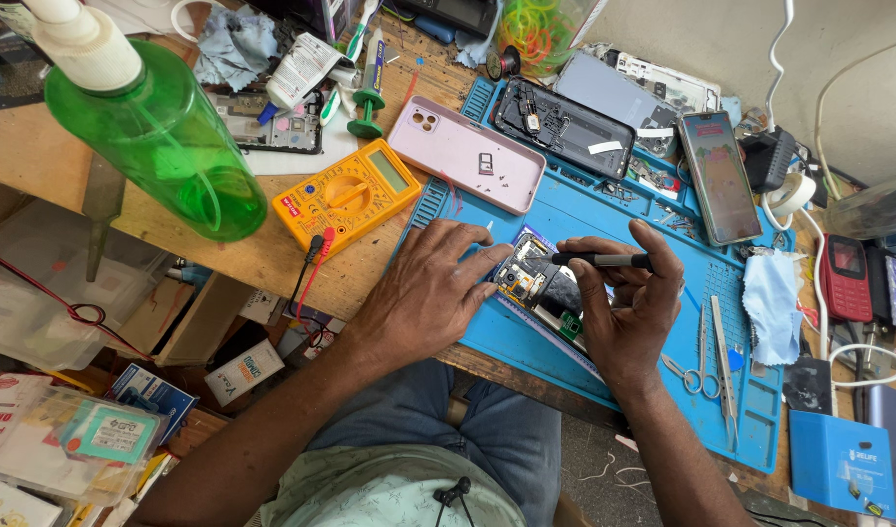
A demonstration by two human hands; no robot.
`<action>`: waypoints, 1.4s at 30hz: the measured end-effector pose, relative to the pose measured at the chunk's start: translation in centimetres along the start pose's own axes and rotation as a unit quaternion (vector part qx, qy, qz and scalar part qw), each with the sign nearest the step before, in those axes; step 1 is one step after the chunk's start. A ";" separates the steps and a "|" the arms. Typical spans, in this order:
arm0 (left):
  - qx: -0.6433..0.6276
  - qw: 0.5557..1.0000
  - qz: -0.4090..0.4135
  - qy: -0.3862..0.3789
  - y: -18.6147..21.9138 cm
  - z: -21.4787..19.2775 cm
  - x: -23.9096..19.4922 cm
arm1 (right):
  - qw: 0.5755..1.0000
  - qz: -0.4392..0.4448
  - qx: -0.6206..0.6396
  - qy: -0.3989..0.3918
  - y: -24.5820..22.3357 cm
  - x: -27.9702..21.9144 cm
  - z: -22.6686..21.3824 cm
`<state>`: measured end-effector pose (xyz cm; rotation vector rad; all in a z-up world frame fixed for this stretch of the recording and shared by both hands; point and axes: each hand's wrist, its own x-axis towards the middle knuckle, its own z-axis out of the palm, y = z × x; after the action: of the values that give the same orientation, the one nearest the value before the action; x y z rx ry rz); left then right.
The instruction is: The person uses a screwdriver to remove screws from the back of a disassembled mobile phone. They then lift the back cover and inspect the internal components.
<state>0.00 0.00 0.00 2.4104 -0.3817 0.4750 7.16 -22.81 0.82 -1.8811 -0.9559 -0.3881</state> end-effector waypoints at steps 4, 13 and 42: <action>0.026 0.999 0.026 -0.005 0.2 -0.2 0.0 | 0.999 0.024 -0.023 0.000 -1.2 1.1 0.1; 0.021 0.999 0.029 -0.022 0.2 -0.3 0.1 | 0.982 0.037 -0.177 -0.046 -4.1 4.6 0.6; 0.042 0.996 0.069 -0.029 0.2 -0.3 0.3 | 0.990 0.007 -0.019 -0.139 -4.2 6.7 0.2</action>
<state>0.14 0.03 0.49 2.4949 -0.5663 0.4907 8.28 -18.67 7.44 -2.0102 -1.1247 -0.1387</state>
